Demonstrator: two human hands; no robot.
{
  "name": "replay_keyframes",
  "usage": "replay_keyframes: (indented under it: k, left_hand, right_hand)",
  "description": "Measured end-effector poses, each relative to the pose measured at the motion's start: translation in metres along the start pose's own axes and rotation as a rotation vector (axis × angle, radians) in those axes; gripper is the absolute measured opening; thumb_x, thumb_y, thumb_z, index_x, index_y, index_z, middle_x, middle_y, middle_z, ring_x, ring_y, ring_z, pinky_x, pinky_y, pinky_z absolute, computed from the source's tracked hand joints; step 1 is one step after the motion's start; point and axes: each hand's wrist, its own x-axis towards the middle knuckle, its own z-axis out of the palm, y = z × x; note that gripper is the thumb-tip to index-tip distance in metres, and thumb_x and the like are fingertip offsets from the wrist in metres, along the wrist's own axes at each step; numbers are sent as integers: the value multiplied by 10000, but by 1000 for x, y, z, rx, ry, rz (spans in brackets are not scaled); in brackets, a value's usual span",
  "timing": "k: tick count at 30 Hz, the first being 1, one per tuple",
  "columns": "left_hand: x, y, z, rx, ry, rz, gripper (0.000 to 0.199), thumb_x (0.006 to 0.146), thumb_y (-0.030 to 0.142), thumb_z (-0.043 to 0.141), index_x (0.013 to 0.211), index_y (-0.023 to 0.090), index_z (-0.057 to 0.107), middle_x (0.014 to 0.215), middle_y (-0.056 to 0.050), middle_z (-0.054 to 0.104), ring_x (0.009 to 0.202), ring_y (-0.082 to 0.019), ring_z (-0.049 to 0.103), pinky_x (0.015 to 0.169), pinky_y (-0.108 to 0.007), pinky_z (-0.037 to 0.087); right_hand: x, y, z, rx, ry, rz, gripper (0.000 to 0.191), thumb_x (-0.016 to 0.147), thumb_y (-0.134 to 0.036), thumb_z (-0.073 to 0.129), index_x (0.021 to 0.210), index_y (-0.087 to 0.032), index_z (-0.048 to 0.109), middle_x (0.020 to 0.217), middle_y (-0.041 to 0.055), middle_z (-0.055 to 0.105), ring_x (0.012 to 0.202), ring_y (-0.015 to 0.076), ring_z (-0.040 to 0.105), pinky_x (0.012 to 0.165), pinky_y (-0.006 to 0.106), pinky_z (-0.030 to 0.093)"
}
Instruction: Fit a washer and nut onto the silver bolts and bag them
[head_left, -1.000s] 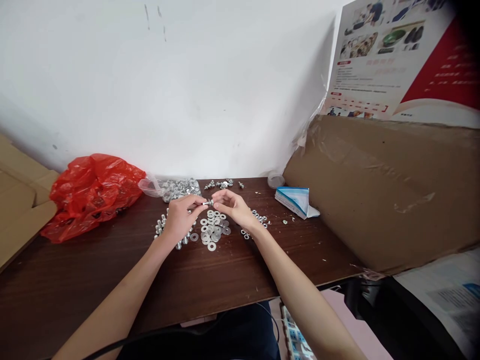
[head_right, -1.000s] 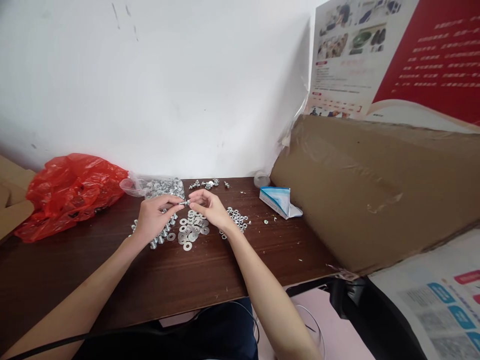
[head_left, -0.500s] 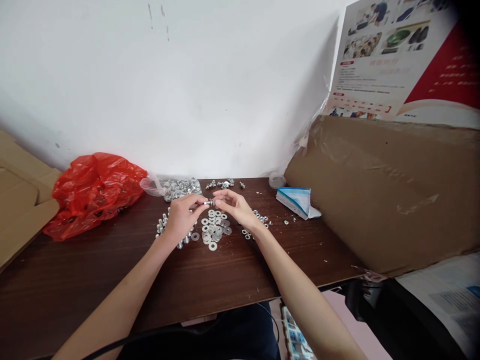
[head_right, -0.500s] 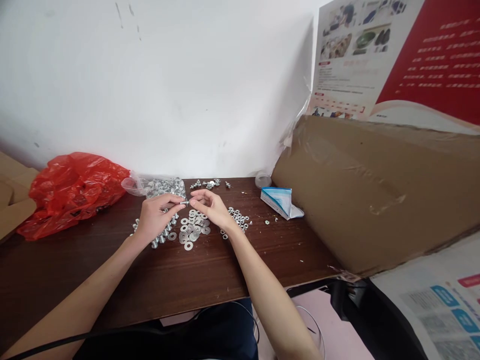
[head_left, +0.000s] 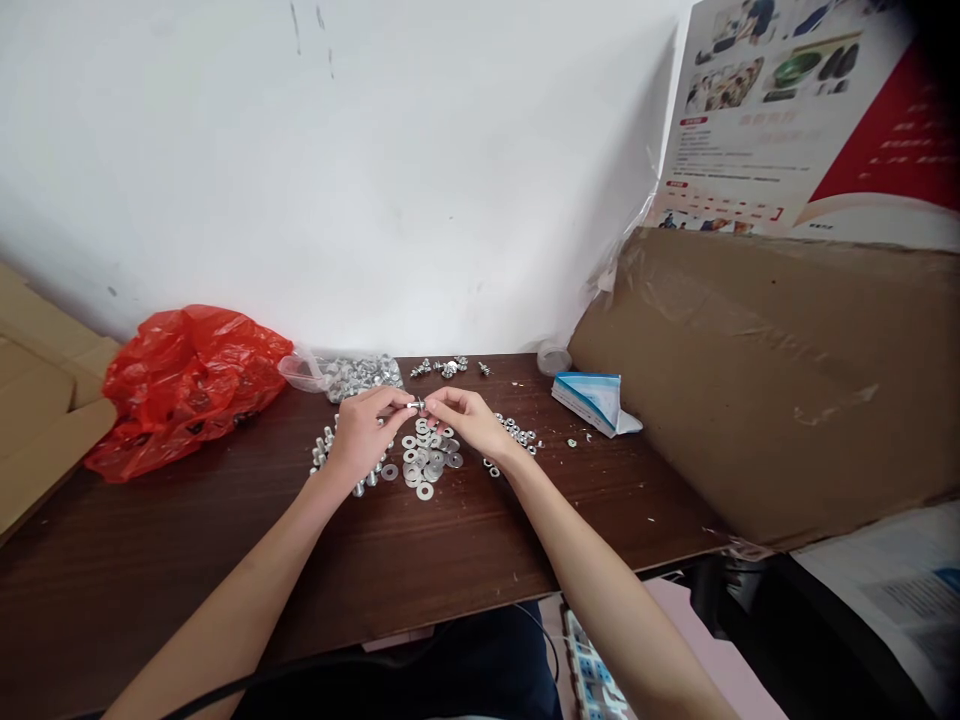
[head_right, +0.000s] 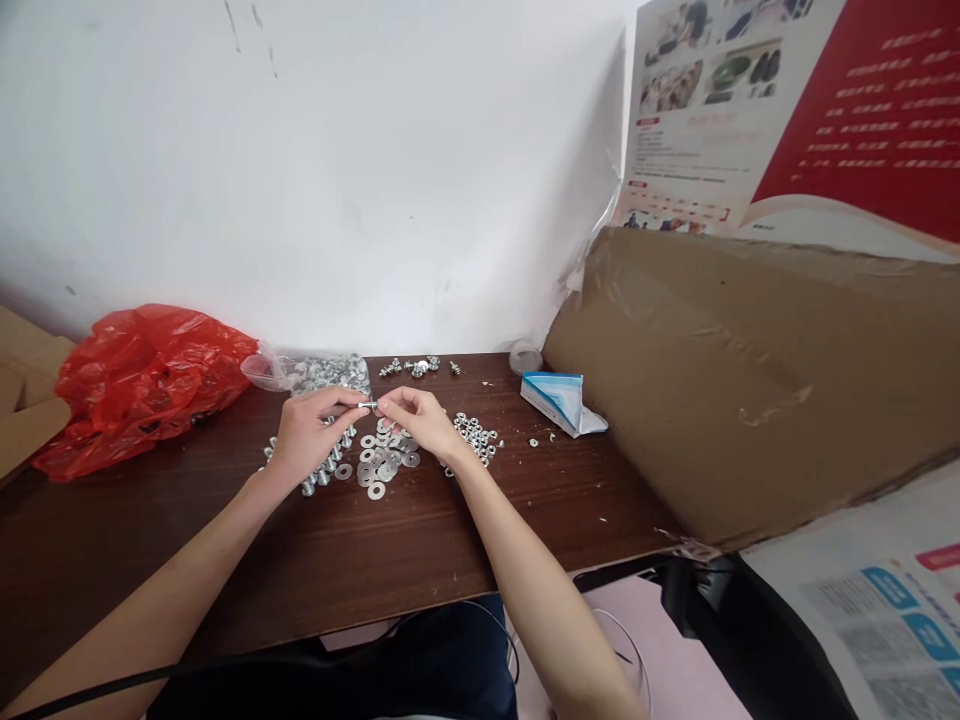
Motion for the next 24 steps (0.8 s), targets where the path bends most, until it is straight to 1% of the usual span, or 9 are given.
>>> replay_keyframes:
  k: [2,3,4,7,10,14,17,20,24]
  left_hand:
    - [0,0,0,0,2,0,57,840,227,645,820,187,681,838,-26,725,759,-163,683,673,-278,562]
    - [0,1,0,2,3,2,61,842,229,642,818,187,679,835,-25,724,758,-163,683,672,-278,562]
    - [1,1,0,4,4,7,65,843,231,638,815,187,677,829,-25,724,753,-163,683,669,-277,562]
    - [2,3,-1,14,3,19,66,844,223,629,809,188,673,816,-24,722,741,-160,679,660,-276,559]
    - [2,4,-1,21,-9,22,71,849,208,616,807,189,669,821,-27,720,746,-159,674,656,-274,552]
    - [1,4,-1,33,-31,12,62,848,203,607,830,195,666,807,-25,701,712,-145,652,632,-264,532]
    - [2,4,-1,101,-40,8,49,829,176,613,848,198,654,762,-12,662,659,-128,610,614,-255,501]
    - [2,3,-2,189,-56,48,56,818,156,614,843,197,643,720,2,615,664,-140,572,629,-269,472]
    - [3,3,-1,211,-79,100,49,844,161,595,839,186,637,766,-10,627,710,-159,565,680,-297,463]
  right_hand:
    - [-1,0,0,62,11,-1,388,758,-403,745,1052,-207,584,900,18,615,758,132,616,696,294,519]
    - [-1,0,1,83,16,6,440,752,-406,753,1100,-216,564,939,26,619,786,139,629,720,303,530]
    - [-1,1,1,90,15,18,446,759,-427,744,1107,-214,563,961,35,622,799,143,635,736,311,537]
    - [1,4,3,61,-4,36,377,784,-520,686,935,-181,618,883,37,630,742,133,621,721,305,536]
    - [2,6,4,40,-14,21,382,768,-545,687,805,-171,626,760,18,624,679,123,596,685,289,513]
    - [2,5,5,14,-2,-9,361,772,-532,687,787,-175,632,715,16,631,656,128,589,669,293,499]
    - [2,4,5,7,18,-26,343,766,-514,699,786,-176,639,695,11,630,653,128,586,665,289,492]
    - [1,4,7,24,29,-31,320,755,-478,723,809,-172,646,674,5,632,636,124,580,645,280,479]
    - [1,3,9,78,52,-26,318,700,-422,782,841,-169,649,674,-5,631,633,125,584,645,285,492]
